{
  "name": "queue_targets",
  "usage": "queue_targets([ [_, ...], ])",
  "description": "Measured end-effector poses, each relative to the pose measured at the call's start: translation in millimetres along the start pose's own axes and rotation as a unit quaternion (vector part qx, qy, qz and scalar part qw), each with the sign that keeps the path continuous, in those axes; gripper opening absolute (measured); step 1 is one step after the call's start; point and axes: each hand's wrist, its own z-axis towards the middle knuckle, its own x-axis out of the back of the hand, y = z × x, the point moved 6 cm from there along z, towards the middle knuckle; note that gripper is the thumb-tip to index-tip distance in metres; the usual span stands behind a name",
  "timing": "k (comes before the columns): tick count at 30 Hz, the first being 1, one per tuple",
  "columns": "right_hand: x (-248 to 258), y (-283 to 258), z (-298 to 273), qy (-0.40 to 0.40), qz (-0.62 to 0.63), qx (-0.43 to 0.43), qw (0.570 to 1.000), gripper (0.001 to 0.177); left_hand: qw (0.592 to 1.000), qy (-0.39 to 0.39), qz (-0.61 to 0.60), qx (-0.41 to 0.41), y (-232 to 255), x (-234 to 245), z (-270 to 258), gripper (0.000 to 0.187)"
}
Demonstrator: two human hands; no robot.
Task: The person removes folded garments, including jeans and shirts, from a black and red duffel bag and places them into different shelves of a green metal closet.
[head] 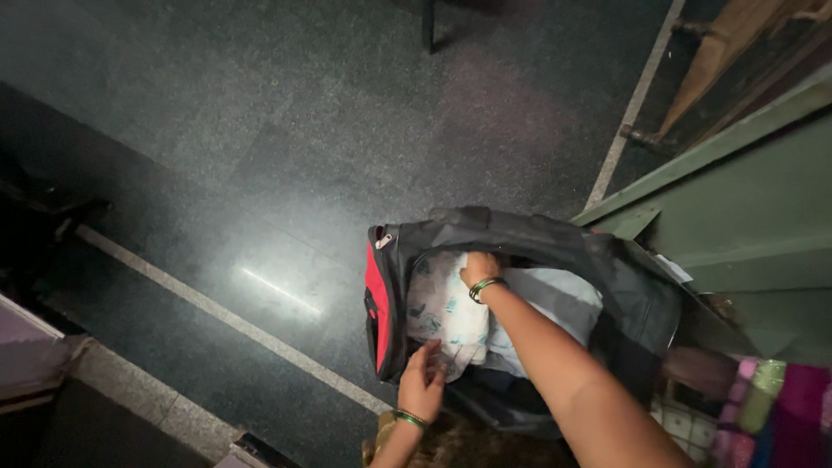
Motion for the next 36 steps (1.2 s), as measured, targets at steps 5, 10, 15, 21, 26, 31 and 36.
queue_targets([
  [5, 34, -40, -70, 0.139, 0.047, 0.096, 0.985, 0.021, 0.999, 0.015, 0.031, -0.015, 3, -2, 5, 0.047],
  [10, 59, -59, -149, 0.221, 0.194, 0.197, 0.935, 0.049, 0.999, 0.027, 0.015, -0.013, -5, -6, 13, 0.047],
  [15, 21, -40, -134, 0.151, 0.281, 0.08, 0.944, 0.051, 0.999, 0.029, -0.01, 0.008, -22, -12, 20, 0.047],
  [21, -38, 1, -100, -0.025, 0.346, 0.056, 0.936, 0.037, 0.993, 0.018, -0.105, 0.04, -70, -25, 32, 0.048],
  [26, -29, 20, -108, -0.064, 0.574, 0.06, 0.814, 0.041, 0.972, -0.008, -0.215, 0.096, -90, -35, 49, 0.046],
  [31, 25, 35, -116, -0.079, 0.572, 0.107, 0.81, 0.039, 0.921, -0.042, -0.302, 0.243, -91, -50, 53, 0.044],
  [36, 151, 0, -198, 0.03, 0.462, 0.244, 0.852, 0.037, 0.786, -0.104, -0.475, 0.381, -18, -64, 27, 0.055],
])
